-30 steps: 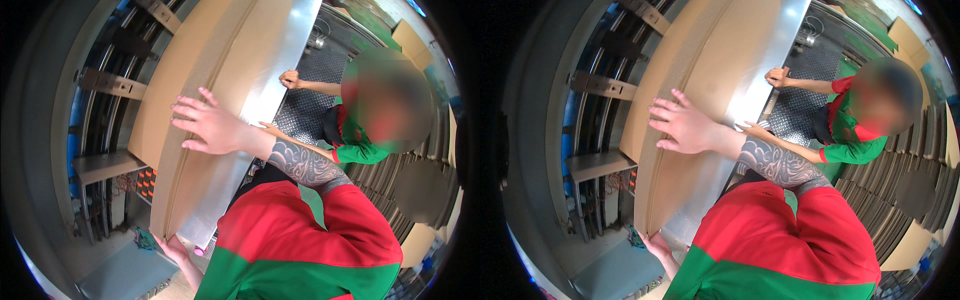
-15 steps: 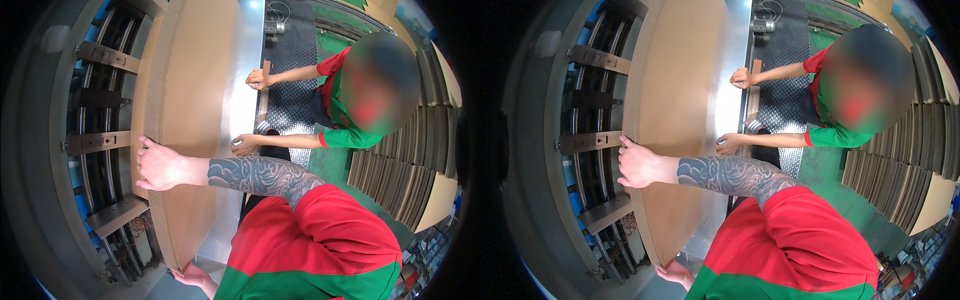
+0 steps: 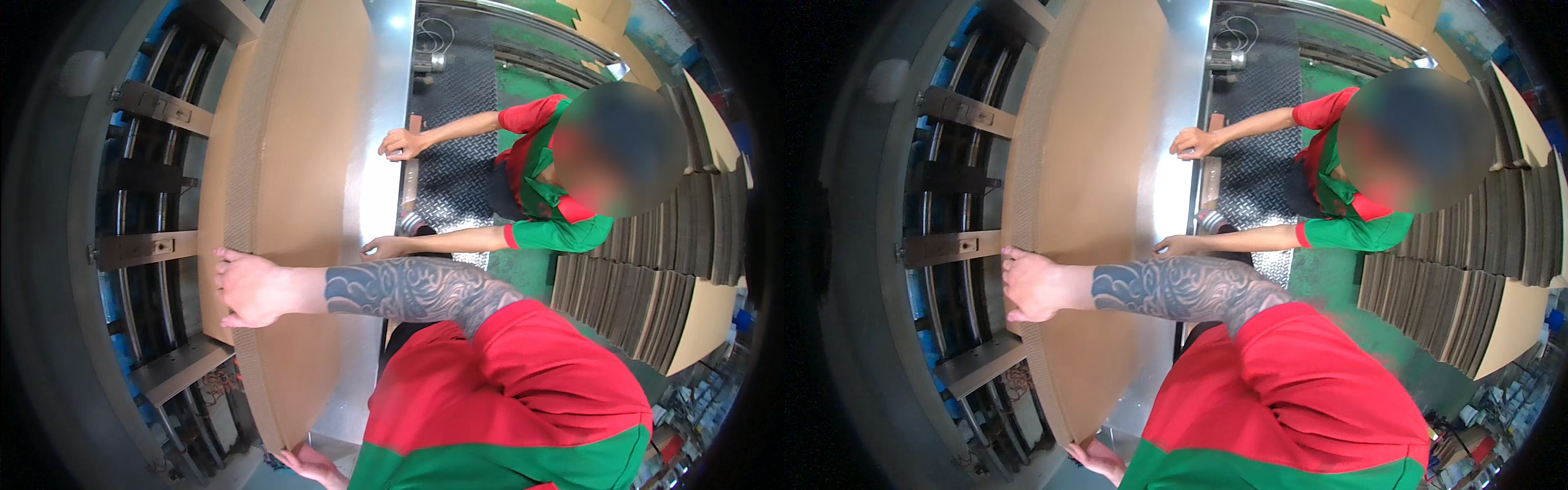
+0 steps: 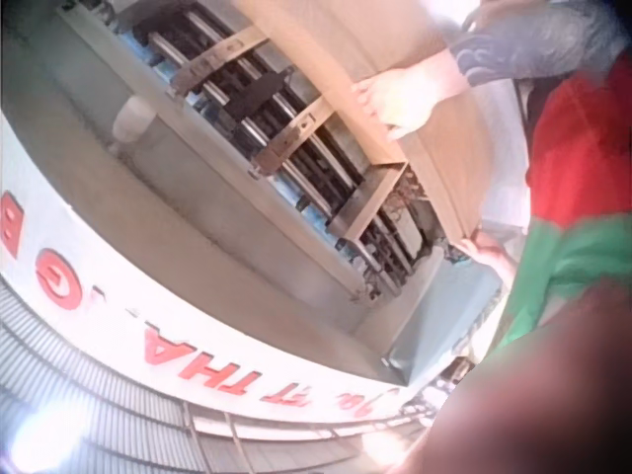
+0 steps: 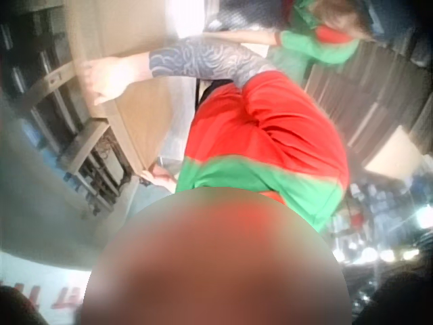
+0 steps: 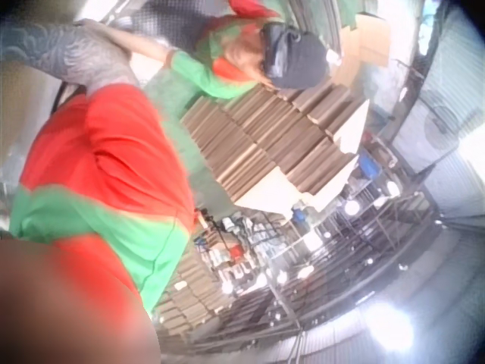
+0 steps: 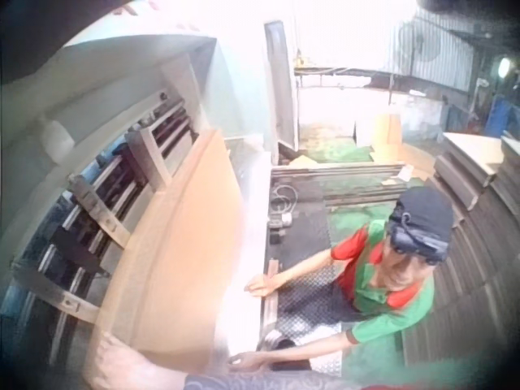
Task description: The person repeatedly picks up flat cardboard sheets from a stack and feeds them one by one into a processing machine. A coworker assists by guiding the sheets through the rollers. The person continues this cycle throughout the clip.
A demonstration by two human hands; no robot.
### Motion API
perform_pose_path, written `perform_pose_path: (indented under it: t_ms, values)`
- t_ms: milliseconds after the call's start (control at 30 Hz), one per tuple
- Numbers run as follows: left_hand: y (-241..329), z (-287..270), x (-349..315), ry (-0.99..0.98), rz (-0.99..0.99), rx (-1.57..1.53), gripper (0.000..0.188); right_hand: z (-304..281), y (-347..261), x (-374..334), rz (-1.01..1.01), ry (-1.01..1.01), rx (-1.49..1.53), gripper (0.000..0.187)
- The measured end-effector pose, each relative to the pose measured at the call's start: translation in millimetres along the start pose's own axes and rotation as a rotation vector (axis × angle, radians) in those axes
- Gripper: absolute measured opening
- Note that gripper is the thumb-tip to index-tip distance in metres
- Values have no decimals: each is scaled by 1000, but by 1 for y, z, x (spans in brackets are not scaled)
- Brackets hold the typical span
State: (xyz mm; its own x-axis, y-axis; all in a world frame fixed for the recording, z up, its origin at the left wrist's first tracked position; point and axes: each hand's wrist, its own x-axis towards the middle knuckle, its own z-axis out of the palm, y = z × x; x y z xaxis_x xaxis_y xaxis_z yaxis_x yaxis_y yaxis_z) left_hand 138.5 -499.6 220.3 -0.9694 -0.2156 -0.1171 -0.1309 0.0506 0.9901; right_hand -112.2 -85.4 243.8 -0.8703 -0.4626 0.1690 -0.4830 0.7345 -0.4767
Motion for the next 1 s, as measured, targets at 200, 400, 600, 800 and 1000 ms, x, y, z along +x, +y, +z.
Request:
perform_pose_path:
  t_ms: [200,400,600,800,1000]
  values:
    - [-3,-2,9,45,19,41,70,10,-3,10,18,49,21,68]
    - [-4,-6,24,235,-3,-337,57,15,-4,5,37,149,67,61]
    - [-7,10,40,530,-55,-237,49,17,-29,8,17,101,-334,40]
    - [-18,7,54,691,-55,-278,36,22,-14,9,-40,222,120,70]
    - [-21,3,56,692,-42,-209,39,19,-8,19,-56,300,74,63]
